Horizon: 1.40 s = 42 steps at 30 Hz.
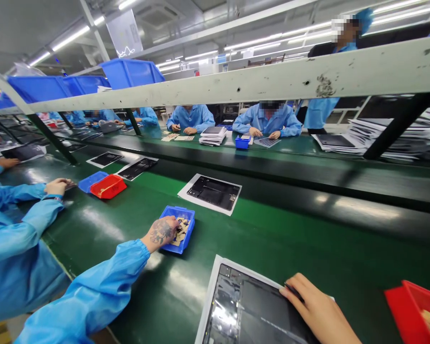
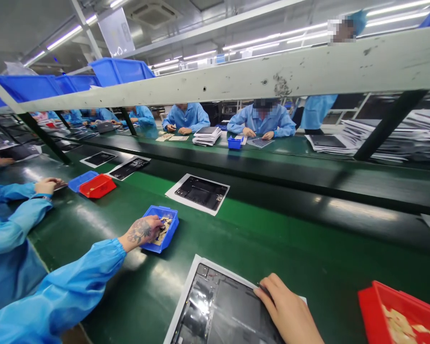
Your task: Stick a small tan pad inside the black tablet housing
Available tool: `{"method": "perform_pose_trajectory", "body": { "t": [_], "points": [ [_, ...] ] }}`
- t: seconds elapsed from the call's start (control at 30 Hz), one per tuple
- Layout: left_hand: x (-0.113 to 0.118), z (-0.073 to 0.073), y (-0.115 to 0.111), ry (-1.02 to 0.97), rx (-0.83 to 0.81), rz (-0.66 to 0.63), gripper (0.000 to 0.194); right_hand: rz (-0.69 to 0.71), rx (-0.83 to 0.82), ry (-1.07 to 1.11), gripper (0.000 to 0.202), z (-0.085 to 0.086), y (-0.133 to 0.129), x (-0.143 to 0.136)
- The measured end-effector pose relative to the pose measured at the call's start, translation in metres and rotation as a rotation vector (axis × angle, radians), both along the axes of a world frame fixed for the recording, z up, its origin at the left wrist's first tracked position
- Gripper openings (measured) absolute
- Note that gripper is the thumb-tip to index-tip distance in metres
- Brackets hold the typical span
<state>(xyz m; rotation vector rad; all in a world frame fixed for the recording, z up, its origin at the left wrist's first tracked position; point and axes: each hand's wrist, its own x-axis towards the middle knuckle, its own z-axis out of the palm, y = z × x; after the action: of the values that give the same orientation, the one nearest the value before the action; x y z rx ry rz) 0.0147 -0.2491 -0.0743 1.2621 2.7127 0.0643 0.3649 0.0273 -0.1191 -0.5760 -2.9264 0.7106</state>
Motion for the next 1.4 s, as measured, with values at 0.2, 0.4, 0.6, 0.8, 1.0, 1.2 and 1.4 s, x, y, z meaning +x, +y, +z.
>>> {"method": "perform_pose_trajectory", "body": {
  "t": [0.2,0.4,0.6,0.8,1.0,1.2,1.4],
  "points": [
    [0.001,0.024,-0.01,0.08,0.091,0.04,0.021,-0.017,-0.001,0.04,0.035,-0.004,0.001,0.002],
    [0.027,0.037,-0.005,0.179,0.238,0.063,0.026,-0.139,-0.005,0.244,0.038,0.005,-0.001,0.004],
    [0.095,0.052,0.026,0.026,0.507,-0.207,0.026,-0.1,-0.415,0.224,0.042,0.04,-0.031,0.001],
    [0.178,0.047,0.078,-0.646,0.876,-0.522,0.027,-0.146,-1.001,0.189,0.045,0.07,-0.063,0.004],
    [0.214,0.037,0.121,-0.986,0.779,-0.521,0.023,-0.334,-1.378,0.337,0.04,0.072,-0.05,0.025],
    [0.237,0.034,0.159,-1.535,0.721,-0.199,0.021,-0.327,-1.164,0.446,0.032,0.077,-0.031,0.05],
    [0.262,0.036,0.185,-1.925,0.558,-0.122,0.018,-0.24,-0.745,0.539,0.026,0.08,-0.014,0.08]
  ]
}}
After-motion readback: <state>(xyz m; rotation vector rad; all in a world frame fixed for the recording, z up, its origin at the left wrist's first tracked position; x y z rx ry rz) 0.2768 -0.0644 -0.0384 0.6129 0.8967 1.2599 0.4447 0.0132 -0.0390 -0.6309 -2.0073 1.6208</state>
